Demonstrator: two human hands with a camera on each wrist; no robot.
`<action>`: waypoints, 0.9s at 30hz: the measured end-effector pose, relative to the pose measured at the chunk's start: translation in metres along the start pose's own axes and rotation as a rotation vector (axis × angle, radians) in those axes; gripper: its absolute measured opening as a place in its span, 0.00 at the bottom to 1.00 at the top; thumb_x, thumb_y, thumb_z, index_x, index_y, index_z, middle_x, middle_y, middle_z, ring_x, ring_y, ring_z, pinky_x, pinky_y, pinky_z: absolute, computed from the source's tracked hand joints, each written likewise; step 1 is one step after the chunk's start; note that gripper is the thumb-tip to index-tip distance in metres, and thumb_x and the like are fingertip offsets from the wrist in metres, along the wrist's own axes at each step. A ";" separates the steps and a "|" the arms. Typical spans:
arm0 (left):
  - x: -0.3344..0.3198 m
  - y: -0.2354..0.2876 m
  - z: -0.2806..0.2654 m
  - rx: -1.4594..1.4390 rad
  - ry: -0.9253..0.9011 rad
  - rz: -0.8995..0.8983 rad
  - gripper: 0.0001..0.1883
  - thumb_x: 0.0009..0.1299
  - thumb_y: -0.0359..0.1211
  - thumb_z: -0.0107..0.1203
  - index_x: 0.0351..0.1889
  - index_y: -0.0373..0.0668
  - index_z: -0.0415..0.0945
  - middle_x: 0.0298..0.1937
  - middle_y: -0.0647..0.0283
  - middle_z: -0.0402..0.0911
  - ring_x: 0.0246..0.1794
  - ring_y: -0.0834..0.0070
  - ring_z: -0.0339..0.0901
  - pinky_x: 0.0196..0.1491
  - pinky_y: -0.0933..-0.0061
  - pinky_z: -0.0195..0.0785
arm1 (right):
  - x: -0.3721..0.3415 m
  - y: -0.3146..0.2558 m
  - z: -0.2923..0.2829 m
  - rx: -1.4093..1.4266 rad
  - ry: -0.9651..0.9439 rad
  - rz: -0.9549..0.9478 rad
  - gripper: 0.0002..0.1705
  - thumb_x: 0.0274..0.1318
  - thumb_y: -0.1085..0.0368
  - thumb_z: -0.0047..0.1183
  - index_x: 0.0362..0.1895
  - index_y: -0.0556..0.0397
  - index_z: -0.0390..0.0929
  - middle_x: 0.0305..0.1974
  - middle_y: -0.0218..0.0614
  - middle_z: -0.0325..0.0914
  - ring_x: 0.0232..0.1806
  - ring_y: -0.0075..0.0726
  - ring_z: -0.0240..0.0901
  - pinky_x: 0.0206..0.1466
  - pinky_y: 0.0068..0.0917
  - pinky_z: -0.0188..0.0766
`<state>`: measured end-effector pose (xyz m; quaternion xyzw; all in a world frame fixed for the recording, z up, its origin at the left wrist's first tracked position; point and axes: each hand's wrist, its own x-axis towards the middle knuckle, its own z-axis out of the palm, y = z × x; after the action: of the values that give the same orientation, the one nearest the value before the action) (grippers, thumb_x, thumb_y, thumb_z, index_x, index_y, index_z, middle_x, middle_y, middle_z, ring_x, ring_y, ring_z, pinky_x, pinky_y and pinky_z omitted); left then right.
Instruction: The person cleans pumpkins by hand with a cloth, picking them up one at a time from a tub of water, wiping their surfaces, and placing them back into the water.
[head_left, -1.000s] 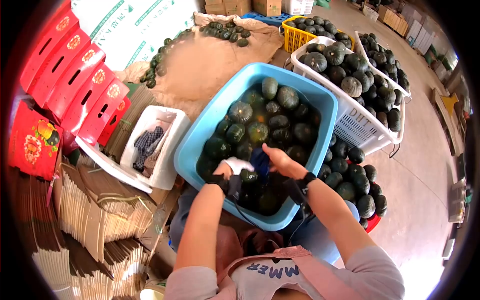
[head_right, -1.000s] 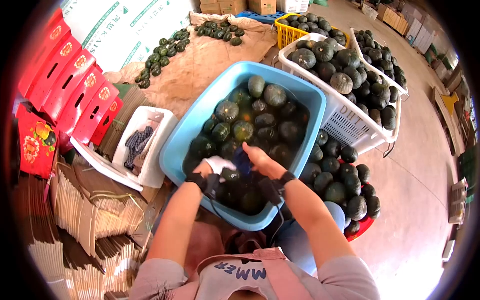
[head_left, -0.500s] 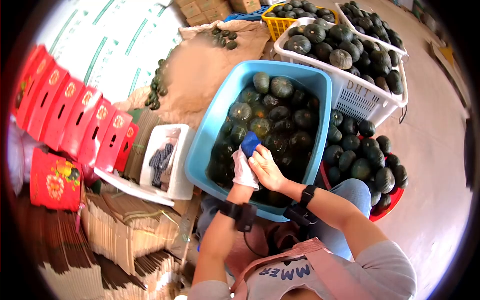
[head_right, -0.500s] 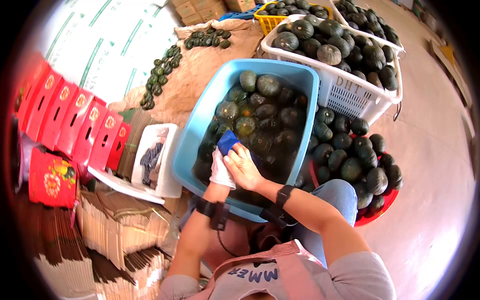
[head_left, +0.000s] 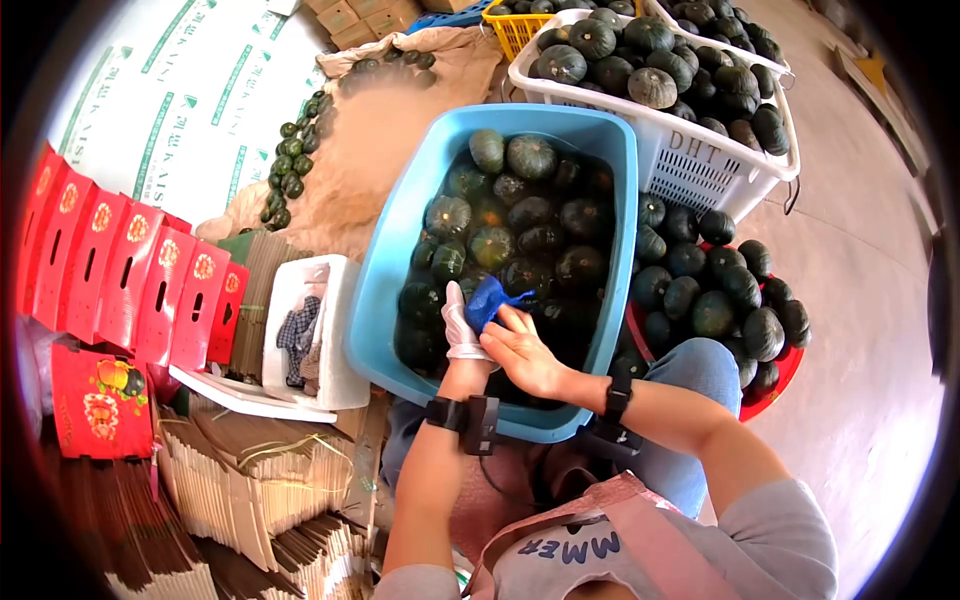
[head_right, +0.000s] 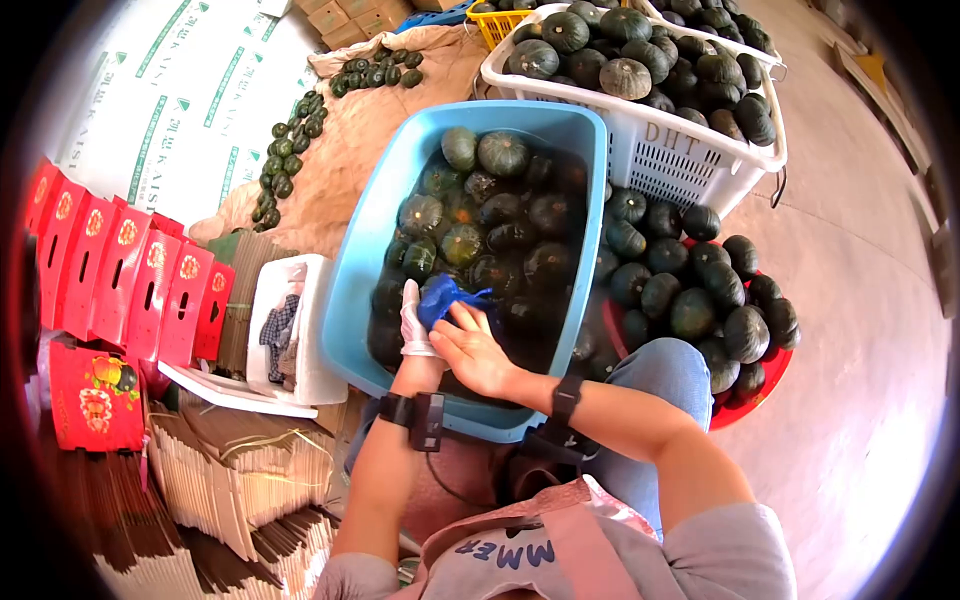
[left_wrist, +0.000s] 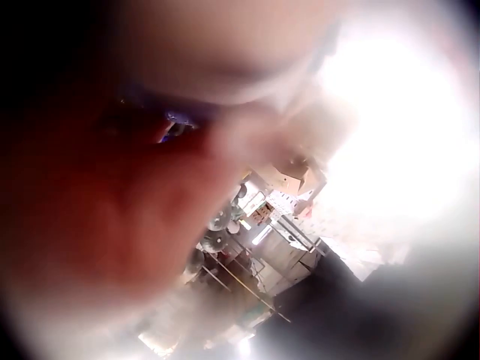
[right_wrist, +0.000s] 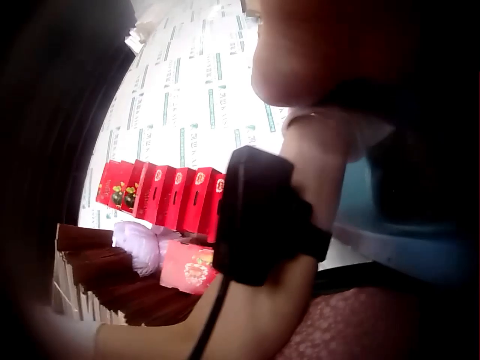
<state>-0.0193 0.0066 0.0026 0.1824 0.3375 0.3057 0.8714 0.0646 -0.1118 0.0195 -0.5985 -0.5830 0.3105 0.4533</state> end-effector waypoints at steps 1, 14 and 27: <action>-0.003 -0.003 0.007 -0.027 -0.068 -0.035 0.28 0.71 0.60 0.38 0.38 0.47 0.78 0.39 0.59 0.81 0.38 0.60 0.78 0.47 0.56 0.72 | 0.002 0.001 -0.009 -0.109 0.033 -0.092 0.20 0.67 0.49 0.38 0.52 0.43 0.74 0.63 0.45 0.61 0.67 0.64 0.47 0.68 0.54 0.48; -0.056 -0.015 0.068 -0.104 -0.199 0.184 0.22 0.71 0.42 0.46 0.53 0.36 0.74 0.52 0.55 0.79 0.53 0.61 0.76 0.60 0.61 0.67 | 0.028 -0.012 -0.069 1.667 0.053 0.574 0.29 0.62 0.38 0.48 0.56 0.43 0.73 0.51 0.31 0.78 0.54 0.34 0.73 0.62 0.37 0.66; -0.066 -0.013 0.077 1.005 -0.281 0.600 0.29 0.66 0.32 0.60 0.64 0.35 0.64 0.58 0.60 0.72 0.57 0.73 0.69 0.63 0.71 0.61 | 0.022 0.006 -0.066 1.087 0.306 0.576 0.27 0.55 0.45 0.54 0.35 0.60 0.81 0.32 0.38 0.81 0.34 0.32 0.77 0.41 0.28 0.72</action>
<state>0.0011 -0.0553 0.0815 0.6980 0.2559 0.3143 0.5904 0.1297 -0.1013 0.0441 -0.4534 -0.0862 0.5825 0.6691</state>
